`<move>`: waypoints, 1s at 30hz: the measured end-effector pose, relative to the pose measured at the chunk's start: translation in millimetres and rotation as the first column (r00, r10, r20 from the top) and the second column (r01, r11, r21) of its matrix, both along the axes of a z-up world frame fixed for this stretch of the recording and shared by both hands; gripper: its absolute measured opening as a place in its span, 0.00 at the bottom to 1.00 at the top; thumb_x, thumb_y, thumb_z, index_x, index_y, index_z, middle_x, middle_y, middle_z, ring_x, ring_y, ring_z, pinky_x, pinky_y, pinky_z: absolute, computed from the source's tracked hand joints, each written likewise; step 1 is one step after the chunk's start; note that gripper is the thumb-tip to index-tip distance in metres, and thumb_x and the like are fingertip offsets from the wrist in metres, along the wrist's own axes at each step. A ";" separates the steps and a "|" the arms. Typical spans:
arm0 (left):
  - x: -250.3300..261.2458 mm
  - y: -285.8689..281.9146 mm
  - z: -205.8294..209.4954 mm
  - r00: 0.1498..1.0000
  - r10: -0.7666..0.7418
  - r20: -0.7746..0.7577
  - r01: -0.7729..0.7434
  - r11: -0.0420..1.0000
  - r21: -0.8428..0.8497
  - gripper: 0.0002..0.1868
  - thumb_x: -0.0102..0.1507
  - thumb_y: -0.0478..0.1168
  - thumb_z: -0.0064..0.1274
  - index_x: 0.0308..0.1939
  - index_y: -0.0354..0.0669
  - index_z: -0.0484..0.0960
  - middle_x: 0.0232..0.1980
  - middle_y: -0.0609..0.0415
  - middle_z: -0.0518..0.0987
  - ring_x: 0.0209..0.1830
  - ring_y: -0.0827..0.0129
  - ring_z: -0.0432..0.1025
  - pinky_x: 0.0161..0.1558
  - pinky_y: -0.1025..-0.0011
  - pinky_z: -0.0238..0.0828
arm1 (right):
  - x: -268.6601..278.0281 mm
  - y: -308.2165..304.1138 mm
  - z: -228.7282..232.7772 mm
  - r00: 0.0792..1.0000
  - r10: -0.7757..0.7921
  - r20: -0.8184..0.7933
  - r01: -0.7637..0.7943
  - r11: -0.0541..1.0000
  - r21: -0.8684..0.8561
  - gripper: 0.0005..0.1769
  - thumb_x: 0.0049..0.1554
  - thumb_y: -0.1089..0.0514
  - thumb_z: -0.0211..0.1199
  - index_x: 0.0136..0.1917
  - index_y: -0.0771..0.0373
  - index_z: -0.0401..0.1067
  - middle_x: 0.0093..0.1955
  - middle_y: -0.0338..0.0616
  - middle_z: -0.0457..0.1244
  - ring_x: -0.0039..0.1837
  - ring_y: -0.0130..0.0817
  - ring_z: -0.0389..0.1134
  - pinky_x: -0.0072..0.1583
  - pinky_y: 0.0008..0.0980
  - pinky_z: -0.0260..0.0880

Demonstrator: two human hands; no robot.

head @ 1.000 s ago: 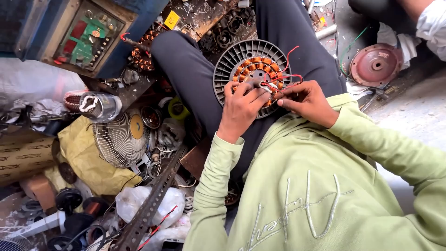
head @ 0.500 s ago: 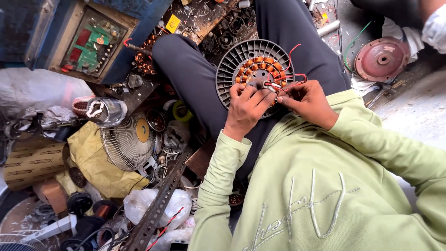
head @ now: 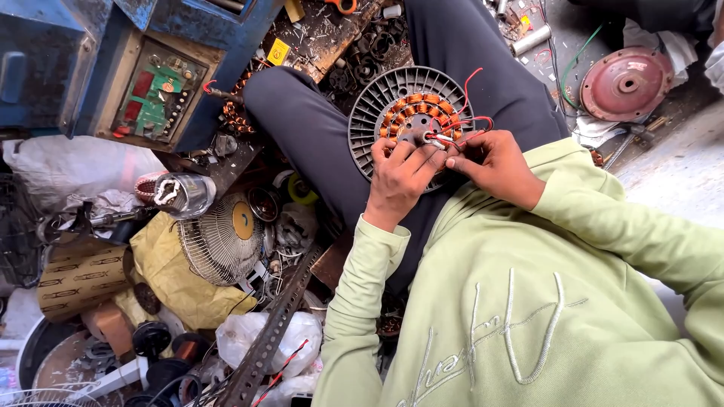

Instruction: Repairing or rewiring an electrical fan motor stator by connecting and trimming wires.

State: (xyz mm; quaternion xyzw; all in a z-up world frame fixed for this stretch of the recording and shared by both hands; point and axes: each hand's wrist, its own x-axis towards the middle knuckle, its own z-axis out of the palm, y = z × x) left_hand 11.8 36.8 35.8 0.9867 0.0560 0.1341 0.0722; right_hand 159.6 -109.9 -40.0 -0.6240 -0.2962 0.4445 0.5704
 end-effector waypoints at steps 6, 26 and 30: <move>0.1 3.7 0.5 0.999 -0.021 -0.035 0.021 1.000 0.001 0.13 0.66 0.38 0.56 0.55 0.51 0.83 0.50 0.66 0.80 0.48 0.71 0.72 0.61 0.55 0.59 | -0.6 -0.5 -1.5 0.994 -0.030 -0.102 0.034 0.999 0.033 0.08 0.56 0.62 0.72 0.47 0.68 0.78 0.39 0.32 0.68 0.41 0.14 0.63 0.42 0.21 0.64; -11.0 7.2 -3.8 0.972 0.162 0.171 -0.121 0.966 -0.228 0.15 0.61 0.33 0.65 0.50 0.51 0.85 0.44 0.64 0.84 0.45 0.68 0.74 0.56 0.62 0.60 | -13.6 15.1 26.5 0.916 -0.146 0.373 0.064 0.972 0.225 0.09 0.53 0.61 0.73 0.47 0.64 0.81 0.47 0.45 0.68 0.54 0.41 0.66 0.55 0.35 0.67; -1.4 4.9 4.1 0.972 0.147 0.181 -0.105 0.969 -0.225 0.15 0.61 0.34 0.65 0.51 0.51 0.86 0.44 0.64 0.84 0.43 0.69 0.73 0.54 0.63 0.59 | -14.8 15.8 33.8 0.978 -0.129 0.161 0.106 0.983 0.148 0.06 0.53 0.64 0.72 0.45 0.67 0.80 0.47 0.44 0.68 0.55 0.33 0.63 0.51 0.32 0.65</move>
